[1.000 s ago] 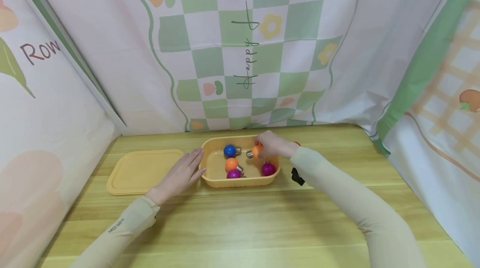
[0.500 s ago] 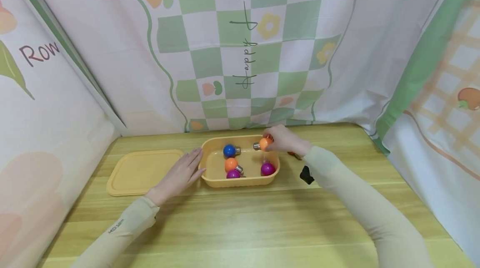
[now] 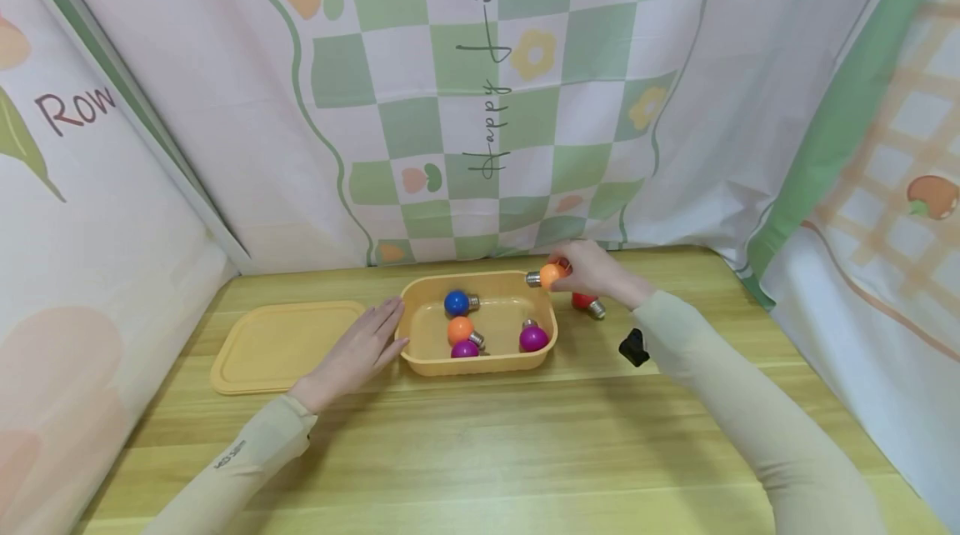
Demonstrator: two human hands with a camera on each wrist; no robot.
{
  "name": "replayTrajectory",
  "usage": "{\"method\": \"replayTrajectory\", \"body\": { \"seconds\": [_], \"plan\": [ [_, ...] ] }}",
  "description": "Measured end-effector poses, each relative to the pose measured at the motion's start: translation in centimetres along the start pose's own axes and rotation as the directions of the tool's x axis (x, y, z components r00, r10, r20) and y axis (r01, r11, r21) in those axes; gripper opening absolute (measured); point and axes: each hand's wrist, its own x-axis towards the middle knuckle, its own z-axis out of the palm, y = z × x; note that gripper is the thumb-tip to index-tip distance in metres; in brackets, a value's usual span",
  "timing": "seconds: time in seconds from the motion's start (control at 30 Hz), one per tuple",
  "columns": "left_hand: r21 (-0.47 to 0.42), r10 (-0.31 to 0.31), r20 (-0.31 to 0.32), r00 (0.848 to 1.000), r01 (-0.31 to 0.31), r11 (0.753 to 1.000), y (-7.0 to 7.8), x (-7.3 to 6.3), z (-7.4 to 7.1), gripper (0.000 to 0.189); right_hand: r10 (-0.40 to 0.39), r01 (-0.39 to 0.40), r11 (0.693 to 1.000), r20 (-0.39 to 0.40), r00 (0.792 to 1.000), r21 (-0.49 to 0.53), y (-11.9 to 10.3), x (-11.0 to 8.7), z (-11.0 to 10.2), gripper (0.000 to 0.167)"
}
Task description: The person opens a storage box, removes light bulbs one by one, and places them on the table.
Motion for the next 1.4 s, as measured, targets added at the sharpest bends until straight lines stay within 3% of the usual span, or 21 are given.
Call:
{"method": "replayTrajectory", "body": {
  "seconds": [0.37, 0.8, 1.03, 1.23, 1.4],
  "plan": [
    [-0.008, -0.01, 0.027, 1.0, 0.01, 1.0, -0.1, 0.0, 0.1, 0.063, 0.085, -0.084, 0.996, -0.022, 0.996, 0.036, 1.8, -1.3, -0.4, 0.032],
    [-0.023, 0.01, -0.018, 1.0, -0.01, 1.0, -0.2, -0.1, 0.2, 0.062, 0.159, -0.158, 0.987, -0.038, 0.986, 0.035, 5.7, -3.1, -0.2, 0.037],
    [-0.021, 0.011, -0.023, 1.0, -0.011, 1.0, -0.2, -0.1, 0.3, 0.061, 0.191, -0.185, 0.981, -0.098, 0.977, 0.064, 7.5, -4.1, 0.4, 0.044],
    [-0.029, 0.011, -0.02, 1.0, -0.012, 1.0, -0.2, -0.2, 0.1, 0.061, 0.26, -0.257, 0.964, -0.049, 0.964, 0.07, 8.1, -4.4, 0.5, 0.053],
    [-0.033, 0.002, -0.007, 1.0, -0.002, 0.999, -0.1, -0.2, 0.0, 0.061, 0.311, -0.309, 0.948, -0.023, 0.95, 0.079, 8.9, -4.7, 0.8, 0.05]
  ]
}}
